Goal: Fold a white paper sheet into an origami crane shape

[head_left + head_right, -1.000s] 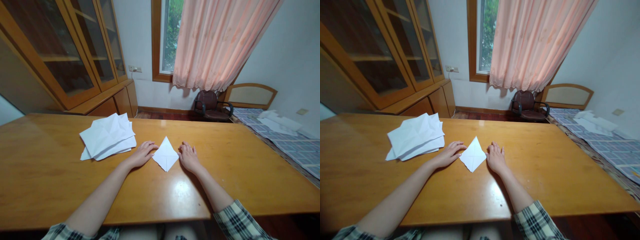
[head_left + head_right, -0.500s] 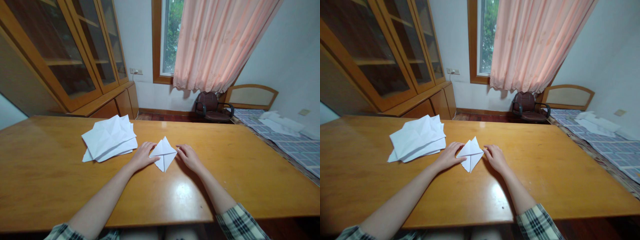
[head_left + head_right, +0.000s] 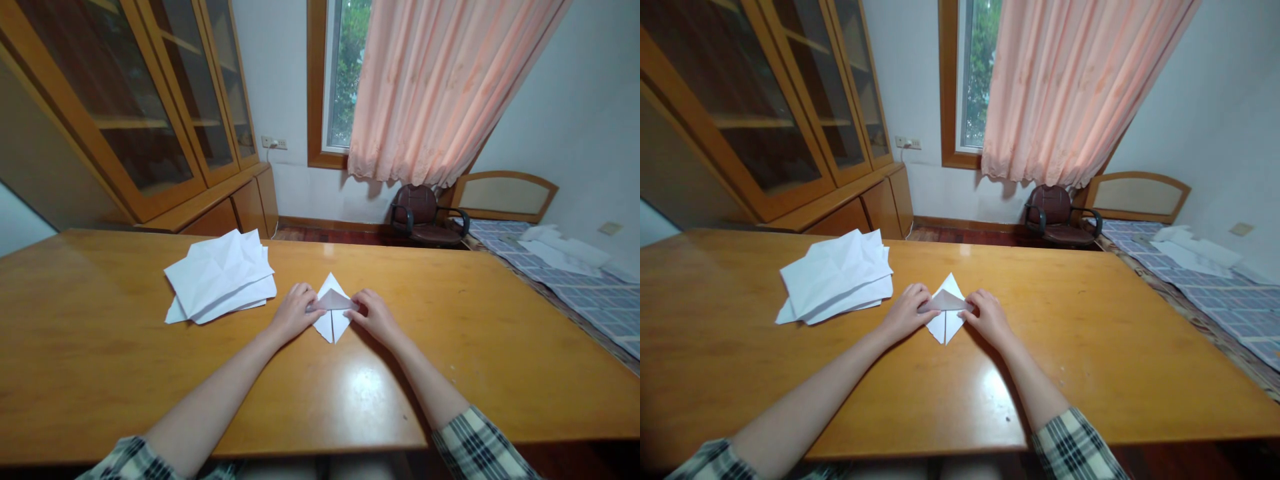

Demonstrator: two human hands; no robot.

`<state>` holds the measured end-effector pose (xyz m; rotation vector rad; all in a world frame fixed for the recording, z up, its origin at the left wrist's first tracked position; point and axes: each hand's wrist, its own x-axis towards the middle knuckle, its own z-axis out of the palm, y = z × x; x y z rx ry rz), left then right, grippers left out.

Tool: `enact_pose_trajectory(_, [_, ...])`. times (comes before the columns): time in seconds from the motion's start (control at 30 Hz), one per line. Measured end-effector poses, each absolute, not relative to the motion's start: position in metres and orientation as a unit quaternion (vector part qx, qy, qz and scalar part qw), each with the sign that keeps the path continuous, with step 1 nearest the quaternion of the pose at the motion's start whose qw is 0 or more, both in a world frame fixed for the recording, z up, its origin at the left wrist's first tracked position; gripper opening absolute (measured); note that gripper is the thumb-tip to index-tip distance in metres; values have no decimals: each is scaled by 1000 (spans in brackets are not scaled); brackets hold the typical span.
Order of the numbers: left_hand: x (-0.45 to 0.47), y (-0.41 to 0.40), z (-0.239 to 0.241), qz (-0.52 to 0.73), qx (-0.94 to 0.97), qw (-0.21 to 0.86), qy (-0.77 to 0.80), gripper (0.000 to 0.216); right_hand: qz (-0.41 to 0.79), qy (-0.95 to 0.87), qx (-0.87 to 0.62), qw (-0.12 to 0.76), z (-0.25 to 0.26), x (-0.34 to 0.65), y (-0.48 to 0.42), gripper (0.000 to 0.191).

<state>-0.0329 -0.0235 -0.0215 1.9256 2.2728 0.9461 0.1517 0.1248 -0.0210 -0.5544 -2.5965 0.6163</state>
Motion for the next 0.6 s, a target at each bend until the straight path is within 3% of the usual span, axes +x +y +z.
enact_pose_trajectory(0.27, [-30,-20,-24,339,657,10,673,9,168,-943,-195,211,-24,150,127,4])
enact_pose_trajectory(0.6, [-33,-21,-17,251,702,-13,666,20,57,-957,-145,246,-24,151,131,5])
